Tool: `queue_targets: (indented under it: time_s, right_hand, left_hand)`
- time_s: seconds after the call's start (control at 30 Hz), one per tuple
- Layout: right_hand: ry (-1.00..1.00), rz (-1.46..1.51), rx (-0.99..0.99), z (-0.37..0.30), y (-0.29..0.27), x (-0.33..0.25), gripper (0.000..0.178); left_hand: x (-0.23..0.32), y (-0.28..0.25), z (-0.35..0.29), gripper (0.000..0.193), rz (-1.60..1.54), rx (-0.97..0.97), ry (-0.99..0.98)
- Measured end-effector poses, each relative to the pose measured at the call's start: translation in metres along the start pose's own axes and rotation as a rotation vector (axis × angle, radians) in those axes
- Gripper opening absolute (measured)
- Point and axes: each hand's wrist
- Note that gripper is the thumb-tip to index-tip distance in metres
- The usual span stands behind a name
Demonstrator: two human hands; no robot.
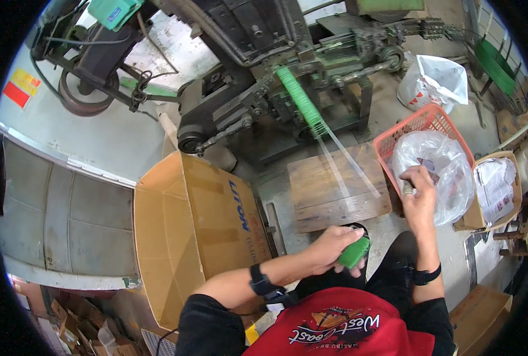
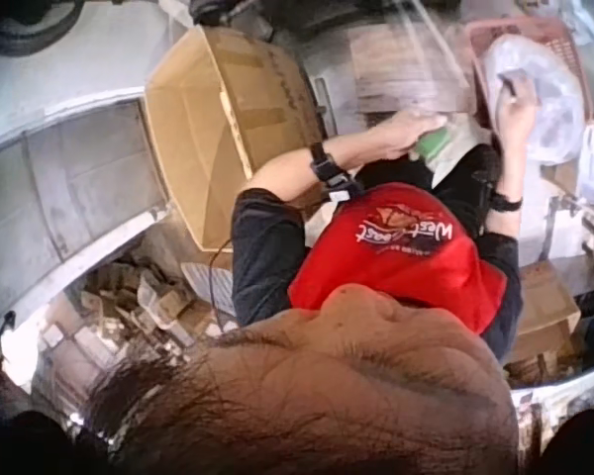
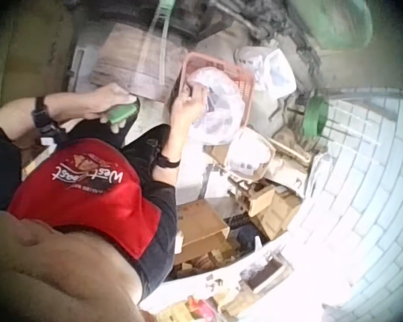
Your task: The person sits on the floor and packs small yellow items into clear plastic containers, placing them into a cardboard box. They then move to a machine to pack green items into similar containers and place them into another box. The person returns to the table to continue packing the yellow items.
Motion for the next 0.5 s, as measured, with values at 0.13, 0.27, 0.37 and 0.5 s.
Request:
queue_targets:
  time_s: [0.13,0.27,0.37,0.5]
  right_hand:
    - [-0.006,-0.124,-0.090,-0.010,0.000,0.010,0.032]
    - [0.095,-0.208,-0.158,-0.044,-0.003,0.052,0.037]
    - [0.135,-0.300,-0.345,-0.061,-0.005,0.063,0.027]
    - [0.156,-0.488,-0.539,-0.106,-0.018,0.122,0.017]
  left_hand:
    - [0.090,-0.030,-0.102,0.024,0.244,0.225,0.289]
    - [0.109,-0.130,-0.188,0.015,0.505,0.904,0.759]
    - [0.067,-0.205,-0.243,0.018,0.235,1.170,0.717]
    - [-0.056,-0.314,-0.266,0.020,0.255,1.553,0.475]
Point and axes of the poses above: each hand's wrist, its own z-axis towards the middle knuckle, its own y-axis out of the palm, x = y × z, and after that the axes turned 6 degrees about z, right-handed
